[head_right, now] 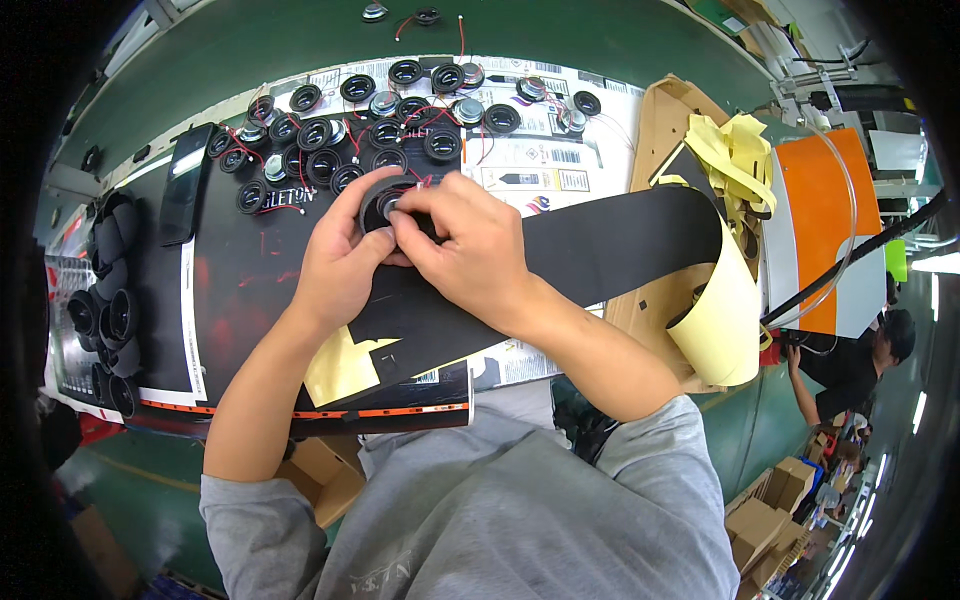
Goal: The person assembles small electronic speaker drivers into plastic housings by hand at a factory workbench.
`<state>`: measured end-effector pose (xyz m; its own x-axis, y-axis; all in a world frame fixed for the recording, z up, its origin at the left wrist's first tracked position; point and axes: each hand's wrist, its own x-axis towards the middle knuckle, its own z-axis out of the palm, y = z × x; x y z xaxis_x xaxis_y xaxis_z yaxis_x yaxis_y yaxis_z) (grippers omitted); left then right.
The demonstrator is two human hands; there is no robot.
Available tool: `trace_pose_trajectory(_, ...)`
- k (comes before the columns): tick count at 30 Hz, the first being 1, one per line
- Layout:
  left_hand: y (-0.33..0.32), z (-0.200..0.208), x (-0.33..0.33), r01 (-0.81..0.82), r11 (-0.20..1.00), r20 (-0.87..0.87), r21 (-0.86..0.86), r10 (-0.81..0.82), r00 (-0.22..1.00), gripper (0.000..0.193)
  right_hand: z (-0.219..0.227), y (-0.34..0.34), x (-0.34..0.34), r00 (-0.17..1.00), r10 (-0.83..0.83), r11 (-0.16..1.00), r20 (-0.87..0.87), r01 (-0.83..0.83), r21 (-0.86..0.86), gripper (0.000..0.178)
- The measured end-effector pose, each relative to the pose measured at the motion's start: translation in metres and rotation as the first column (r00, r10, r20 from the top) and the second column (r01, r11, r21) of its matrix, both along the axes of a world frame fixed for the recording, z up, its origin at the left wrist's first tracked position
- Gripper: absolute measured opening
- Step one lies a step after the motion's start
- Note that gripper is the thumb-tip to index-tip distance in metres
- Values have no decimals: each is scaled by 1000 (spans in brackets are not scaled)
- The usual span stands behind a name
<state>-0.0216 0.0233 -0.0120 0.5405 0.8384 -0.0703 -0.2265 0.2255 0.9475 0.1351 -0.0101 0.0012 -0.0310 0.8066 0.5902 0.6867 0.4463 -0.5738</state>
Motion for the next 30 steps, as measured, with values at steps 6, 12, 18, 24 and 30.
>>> trace_pose_trajectory(6, -1, 13, -1, -28, 991, 52, -127, 35, 998, 49, 0, 3, 6, 827, -84, 935, -557, -128, -331, 42)
trace_pose_trajectory(12, 1, 14, -3, -3, 986, 31, -164, 8, 999, 45, -7, 8, 15, 710, 83, 820, -699, -447, -357, 37)
trace_pose_trajectory(18, 1, 5, 0, -86, 991, -16, -99, 85, 996, 35, -4, 5, 15, 767, 130, 726, -628, -505, -467, 46)
trace_pose_trajectory(24, 3, 15, -1, -144, 988, -1, -50, 144, 990, 37, -6, 1, 1, 581, 162, 746, -798, -602, -287, 47)
trace_pose_trajectory(30, 10, 21, -13, -10, 427, -256, 904, 558, 789, 43, 8, 0, 10, 833, 172, 773, -527, -445, -452, 43)
